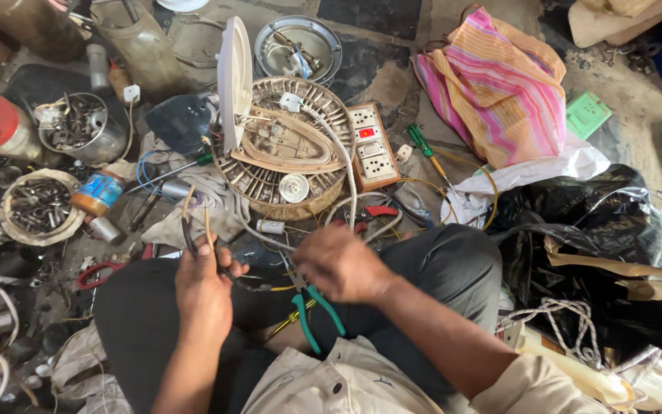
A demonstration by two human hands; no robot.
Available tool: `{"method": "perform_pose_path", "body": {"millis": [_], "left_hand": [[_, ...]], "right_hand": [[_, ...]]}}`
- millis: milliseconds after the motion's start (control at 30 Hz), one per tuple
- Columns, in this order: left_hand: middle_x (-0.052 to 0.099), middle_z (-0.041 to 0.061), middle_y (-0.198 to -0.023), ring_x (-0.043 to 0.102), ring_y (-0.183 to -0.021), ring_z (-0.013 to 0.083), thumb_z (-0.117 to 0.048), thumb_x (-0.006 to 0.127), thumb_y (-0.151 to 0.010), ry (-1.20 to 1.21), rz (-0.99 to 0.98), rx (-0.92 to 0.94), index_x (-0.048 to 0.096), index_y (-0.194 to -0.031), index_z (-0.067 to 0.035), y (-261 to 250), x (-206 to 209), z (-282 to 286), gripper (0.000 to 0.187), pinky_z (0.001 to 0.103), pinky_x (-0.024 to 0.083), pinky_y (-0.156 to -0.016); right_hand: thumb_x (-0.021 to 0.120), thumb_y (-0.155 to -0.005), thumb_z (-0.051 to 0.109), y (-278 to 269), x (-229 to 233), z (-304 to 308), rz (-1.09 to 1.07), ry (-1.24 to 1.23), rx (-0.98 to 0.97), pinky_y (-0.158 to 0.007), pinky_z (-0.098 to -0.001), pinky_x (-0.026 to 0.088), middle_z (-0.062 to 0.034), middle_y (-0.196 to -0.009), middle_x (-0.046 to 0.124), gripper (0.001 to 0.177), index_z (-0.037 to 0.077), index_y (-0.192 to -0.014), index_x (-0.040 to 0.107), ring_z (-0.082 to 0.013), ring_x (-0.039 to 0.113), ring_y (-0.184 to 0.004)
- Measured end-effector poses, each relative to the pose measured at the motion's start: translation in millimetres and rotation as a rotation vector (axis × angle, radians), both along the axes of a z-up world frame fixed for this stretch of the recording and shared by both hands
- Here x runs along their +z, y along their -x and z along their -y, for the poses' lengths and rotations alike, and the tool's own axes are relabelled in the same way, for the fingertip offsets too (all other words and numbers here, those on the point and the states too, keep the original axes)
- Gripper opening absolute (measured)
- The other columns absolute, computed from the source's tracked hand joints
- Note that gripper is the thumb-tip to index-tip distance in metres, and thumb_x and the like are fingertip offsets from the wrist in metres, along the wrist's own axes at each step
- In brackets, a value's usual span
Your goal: The person disassembles an electric iron by using a screwdriver to remove screws, separates the iron's top and bottom plates, and manipulates the internal wires and components using pliers and a screwdriver.
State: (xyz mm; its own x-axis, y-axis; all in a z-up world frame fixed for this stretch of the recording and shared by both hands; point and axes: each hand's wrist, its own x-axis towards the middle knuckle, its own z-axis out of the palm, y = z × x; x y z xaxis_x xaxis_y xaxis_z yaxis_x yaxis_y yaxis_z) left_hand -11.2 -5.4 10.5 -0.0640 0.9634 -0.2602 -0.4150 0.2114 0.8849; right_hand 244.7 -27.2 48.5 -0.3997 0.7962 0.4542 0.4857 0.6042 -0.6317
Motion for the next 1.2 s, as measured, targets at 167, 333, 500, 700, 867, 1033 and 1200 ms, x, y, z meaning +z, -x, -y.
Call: {"method": "perform_pose_path", "body": {"millis": [167, 333, 500, 700, 867, 1033, 1200], "left_hand": [[0.048, 0.002, -0.075, 0.048, -0.062, 0.0149, -0.043, 0.038, -0.114, -0.044, -0.026, -0.001, 0.051, -0.106, -0.006, 20.4, -5.1, -8.6, 0.040, 0.037, 0.053, -0.066], [0.051, 0.004, -0.076, 0.052, -0.065, 0.0152, -0.031, 0.045, -0.113, -0.129, -0.145, 0.022, 0.049, -0.102, -0.005, 12.0, -12.1, -9.4, 0.028, 0.036, 0.054, -0.070], [0.061, 0.005, -0.081, 0.059, -0.075, 0.0131, -0.015, 0.053, -0.108, -0.204, -0.388, 0.017, 0.055, -0.101, -0.002, 8.5, -14.2, -6.8, 0.015, 0.030, 0.053, -0.074], [0.064, 0.004, -0.078, 0.059, -0.070, 0.0104, -0.015, 0.059, -0.104, -0.082, -0.355, 0.012, 0.061, -0.100, -0.003, 9.7, -28.5, -14.3, 0.013, 0.026, 0.050, -0.067], [0.066, 0.008, -0.076, 0.059, -0.062, 0.0125, -0.019, 0.061, -0.102, 0.092, -0.331, 0.018, 0.061, -0.104, -0.003, 15.9, -39.0, -18.1, 0.015, 0.025, 0.041, -0.050], [0.068, 0.009, -0.077, 0.064, -0.064, 0.0141, -0.019, 0.063, -0.100, 0.050, -0.191, -0.010, 0.061, -0.105, -0.002, 18.3, -41.0, -19.7, 0.017, 0.026, 0.045, -0.049], [0.070, 0.010, -0.081, 0.066, -0.070, 0.0168, -0.017, 0.064, -0.097, 0.060, -0.090, -0.029, 0.060, -0.107, -0.003, 21.4, -35.5, -18.6, 0.017, 0.029, 0.048, -0.053]], "right_hand": [[0.069, -0.090, 0.008, -102.9, -37.5, -78.8, 0.129, -0.036, -0.622, -0.081, -0.0443, 0.057, -0.0166, -0.105, 0.074, 0.024, 0.008, -0.113, 0.072, -0.0386, 0.072, -0.093], [0.060, -0.094, 0.009, -224.5, -116.7, -134.6, 0.423, 0.363, -0.816, -0.096, -0.0465, 0.053, -0.0205, -0.119, 0.070, 0.037, 0.014, -0.129, 0.070, -0.0396, 0.067, -0.109], [0.059, -0.076, -0.002, -243.8, -175.7, -161.1, 0.577, 0.351, -0.507, -0.105, -0.0461, 0.048, -0.0157, -0.141, 0.060, 0.064, 0.017, -0.137, 0.063, -0.0384, 0.058, -0.126], [0.059, -0.087, 0.003, -232.2, -174.3, -183.6, 0.848, 0.653, -0.688, -0.102, -0.0492, 0.052, -0.0073, -0.145, 0.057, 0.054, 0.028, -0.135, 0.065, -0.0352, 0.054, -0.133], [0.061, -0.104, 0.024, -251.1, -183.4, -188.9, 0.743, 0.472, -0.857, -0.103, -0.0528, 0.049, -0.0165, -0.132, 0.064, 0.031, 0.016, -0.134, 0.064, -0.0383, 0.059, -0.125], [0.071, -0.074, 0.019, -235.6, -166.3, -174.7, 0.811, 0.440, -0.580, -0.098, -0.0561, 0.042, -0.0109, -0.130, 0.065, 0.054, 0.026, -0.127, 0.066, -0.0358, 0.054, -0.123], [0.079, -0.090, 0.037, -232.5, -166.1, -191.7, 0.684, 0.436, -0.830, -0.096, -0.0581, 0.043, -0.0250, -0.106, 0.066, 0.047, 0.006, -0.118, 0.058, -0.0394, 0.063, -0.105]]}}
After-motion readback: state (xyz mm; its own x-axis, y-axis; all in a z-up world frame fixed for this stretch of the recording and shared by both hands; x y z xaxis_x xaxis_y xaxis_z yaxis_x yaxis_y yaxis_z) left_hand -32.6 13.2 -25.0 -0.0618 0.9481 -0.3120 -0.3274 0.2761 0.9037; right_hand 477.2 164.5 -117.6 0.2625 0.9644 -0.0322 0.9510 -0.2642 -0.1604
